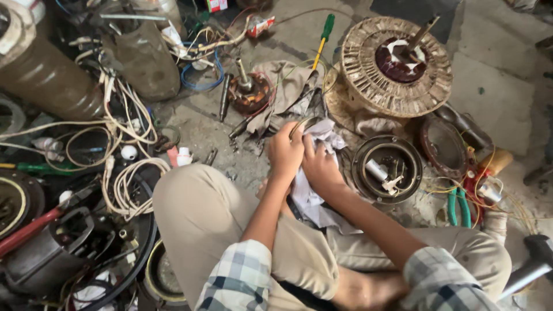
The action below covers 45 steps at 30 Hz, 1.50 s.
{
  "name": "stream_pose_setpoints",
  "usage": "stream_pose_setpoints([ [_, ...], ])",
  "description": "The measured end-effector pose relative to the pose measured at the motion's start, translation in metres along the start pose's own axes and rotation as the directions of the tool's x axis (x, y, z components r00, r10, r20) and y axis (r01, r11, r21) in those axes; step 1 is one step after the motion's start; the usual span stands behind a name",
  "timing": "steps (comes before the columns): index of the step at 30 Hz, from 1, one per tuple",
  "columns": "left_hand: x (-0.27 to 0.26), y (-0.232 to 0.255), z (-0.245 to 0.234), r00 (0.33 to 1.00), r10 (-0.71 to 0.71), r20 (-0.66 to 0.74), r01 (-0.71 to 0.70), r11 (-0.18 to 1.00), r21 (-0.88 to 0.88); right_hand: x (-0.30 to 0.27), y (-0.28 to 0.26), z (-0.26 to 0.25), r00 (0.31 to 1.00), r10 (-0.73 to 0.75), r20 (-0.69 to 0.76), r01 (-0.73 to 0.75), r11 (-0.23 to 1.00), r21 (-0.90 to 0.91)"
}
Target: The person sits on the floor and assembles a motor component. They place a bearing into a metal housing, use a hammer to tap it into place, and wipe the part with a cloth. They then use a screwdriver to adjust the internal mechanism before inserting a rotor and securing it with a metal ring.
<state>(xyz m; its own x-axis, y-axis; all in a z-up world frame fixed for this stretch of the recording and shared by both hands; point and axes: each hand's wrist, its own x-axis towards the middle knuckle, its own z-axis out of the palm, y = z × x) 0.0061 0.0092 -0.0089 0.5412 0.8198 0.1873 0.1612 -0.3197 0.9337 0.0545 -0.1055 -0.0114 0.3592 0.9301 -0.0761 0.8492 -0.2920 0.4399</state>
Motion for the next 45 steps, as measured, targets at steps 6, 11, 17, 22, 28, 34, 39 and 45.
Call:
stream_pose_setpoints([
  [6,-0.007,0.008,-0.003,0.990,0.086,-0.112,-0.095,0.993,-0.072,0.029,-0.006,0.070,0.914,0.379,0.148,-0.402,0.788,0.465],
  [11,-0.012,0.006,0.001,0.991,0.112,-0.068,-0.120,0.985,-0.122,0.008,0.002,0.059,0.886,0.397,0.239,-0.407,0.420,0.811],
  [17,-0.008,-0.006,0.010,0.999,0.031,-0.013,-0.033,0.978,-0.205,-0.003,0.016,-0.007,0.967,0.255,-0.006,-0.096,0.384,0.918],
  [22,-0.005,-0.014,0.007,0.994,-0.096,0.053,0.107,0.957,-0.268,-0.004,0.031,-0.040,0.940,0.225,-0.258,0.010,0.736,0.677],
  [28,0.000,-0.038,0.017,0.997,-0.077,0.020,0.077,0.885,-0.459,0.016,0.051,-0.074,0.921,0.351,-0.169,-0.235,0.847,0.477],
  [34,-0.003,-0.045,0.021,0.972,-0.213,-0.100,0.141,0.868,-0.477,0.040,0.103,-0.050,0.832,0.537,-0.138,-0.338,0.689,0.641],
  [39,-0.011,-0.004,0.001,0.962,-0.267,-0.061,0.242,0.933,-0.266,0.093,0.163,-0.042,0.768,0.639,-0.042,-0.369,0.495,0.786],
  [45,-0.013,0.010,-0.008,0.932,-0.353,-0.081,0.347,0.934,-0.081,0.123,0.064,-0.059,0.797,0.452,-0.401,-0.152,0.791,0.592],
])
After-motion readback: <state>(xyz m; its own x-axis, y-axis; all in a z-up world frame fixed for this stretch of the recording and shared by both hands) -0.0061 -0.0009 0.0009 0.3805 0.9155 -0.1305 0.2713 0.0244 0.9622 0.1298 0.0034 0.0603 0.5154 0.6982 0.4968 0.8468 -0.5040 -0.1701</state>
